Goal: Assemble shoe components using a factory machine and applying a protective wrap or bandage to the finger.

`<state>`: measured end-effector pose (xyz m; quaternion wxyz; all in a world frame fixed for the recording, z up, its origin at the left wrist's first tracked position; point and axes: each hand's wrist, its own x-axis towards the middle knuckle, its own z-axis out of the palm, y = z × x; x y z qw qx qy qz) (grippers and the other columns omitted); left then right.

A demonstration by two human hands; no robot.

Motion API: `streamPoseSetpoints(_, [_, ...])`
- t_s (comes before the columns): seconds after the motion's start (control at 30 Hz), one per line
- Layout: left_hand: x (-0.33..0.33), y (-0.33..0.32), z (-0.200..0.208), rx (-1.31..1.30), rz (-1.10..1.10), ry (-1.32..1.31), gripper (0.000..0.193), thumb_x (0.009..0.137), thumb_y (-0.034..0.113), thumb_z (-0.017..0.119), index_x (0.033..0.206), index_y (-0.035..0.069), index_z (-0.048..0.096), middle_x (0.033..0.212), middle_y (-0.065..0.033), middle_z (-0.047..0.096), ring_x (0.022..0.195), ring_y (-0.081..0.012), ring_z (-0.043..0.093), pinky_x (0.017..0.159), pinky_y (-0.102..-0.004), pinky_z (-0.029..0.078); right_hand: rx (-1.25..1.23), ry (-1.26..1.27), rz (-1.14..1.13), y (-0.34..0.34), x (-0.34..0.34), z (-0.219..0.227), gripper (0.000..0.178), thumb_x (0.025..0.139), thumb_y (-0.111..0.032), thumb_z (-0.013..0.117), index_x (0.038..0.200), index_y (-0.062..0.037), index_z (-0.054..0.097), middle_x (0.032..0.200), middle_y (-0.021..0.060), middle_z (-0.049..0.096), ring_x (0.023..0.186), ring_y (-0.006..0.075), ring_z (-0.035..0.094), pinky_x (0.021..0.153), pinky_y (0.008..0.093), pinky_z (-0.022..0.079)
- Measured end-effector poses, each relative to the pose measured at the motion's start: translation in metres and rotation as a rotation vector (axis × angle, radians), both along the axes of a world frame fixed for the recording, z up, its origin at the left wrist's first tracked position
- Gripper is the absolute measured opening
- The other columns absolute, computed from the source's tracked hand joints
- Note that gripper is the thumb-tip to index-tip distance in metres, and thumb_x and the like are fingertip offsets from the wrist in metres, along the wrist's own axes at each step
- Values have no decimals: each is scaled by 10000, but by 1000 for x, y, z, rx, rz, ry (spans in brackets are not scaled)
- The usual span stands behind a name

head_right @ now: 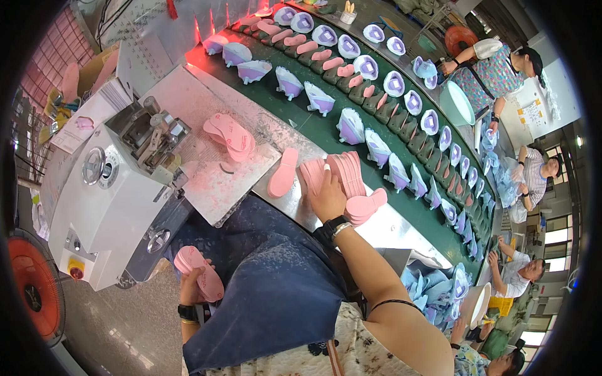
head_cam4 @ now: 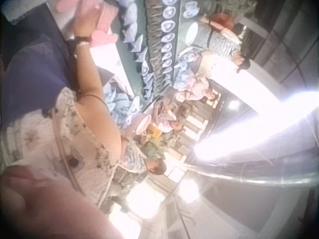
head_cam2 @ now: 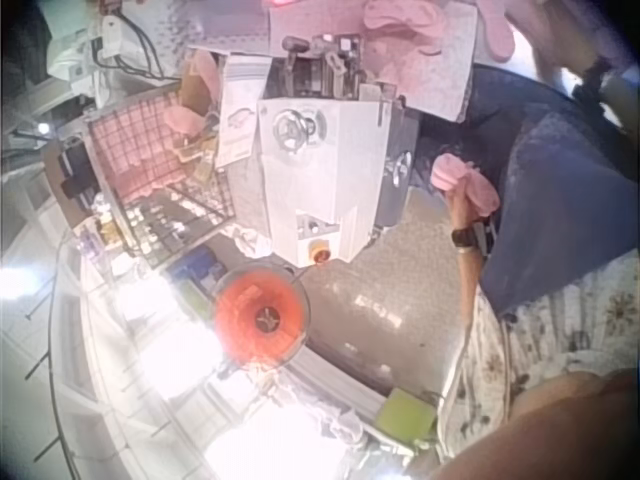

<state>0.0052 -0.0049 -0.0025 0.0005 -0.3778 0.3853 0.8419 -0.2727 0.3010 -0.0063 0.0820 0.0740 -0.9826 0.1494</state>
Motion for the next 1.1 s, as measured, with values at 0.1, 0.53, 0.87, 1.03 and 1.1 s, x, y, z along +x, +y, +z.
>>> streamPoseSetpoints(0.1, [-3,2,1,8,9,-1,495,819,37,580,1298,-18,468,1118,-165,638,990,-269,652,861,-382,540,102,6,-11,2,1,-14,689,765,-273,682,1341,-6,415,1072,180,564,961,361,617,699,452,551])
streamPoseSetpoints(0.53, [-4,2,0,-9,-12,8,506,818,47,589,1306,-11,468,1121,-166,640,1000,-271,650,862,-381,537,-449,-191,-117,33,-27,-55,625,797,-328,720,1257,20,480,1001,131,632,886,317,638,733,418,534])
streamPoseSetpoints(0.87, [-4,0,4,-33,-6,2,492,819,52,580,1297,-5,475,1106,-163,643,989,-271,651,851,-377,540,-1393,-843,-335,15,-52,-35,472,839,-321,759,1152,10,635,988,52,664,876,169,655,724,310,522])
streamPoseSetpoints(1.03, [-5,1,1,-14,-2,-10,494,814,48,584,1294,-1,476,1100,-162,642,982,-273,650,848,-378,539,-1169,-815,-226,15,-53,-38,502,851,-321,752,1196,20,622,1109,62,651,973,164,631,842,292,501])
streamPoseSetpoints(1.1, [-5,1,0,-11,1,-22,496,813,46,584,1294,-1,475,1101,-162,642,981,-273,650,847,-378,538,-998,-709,-248,9,-49,-31,493,833,-346,751,1144,22,648,1008,70,679,882,157,645,759,290,505])
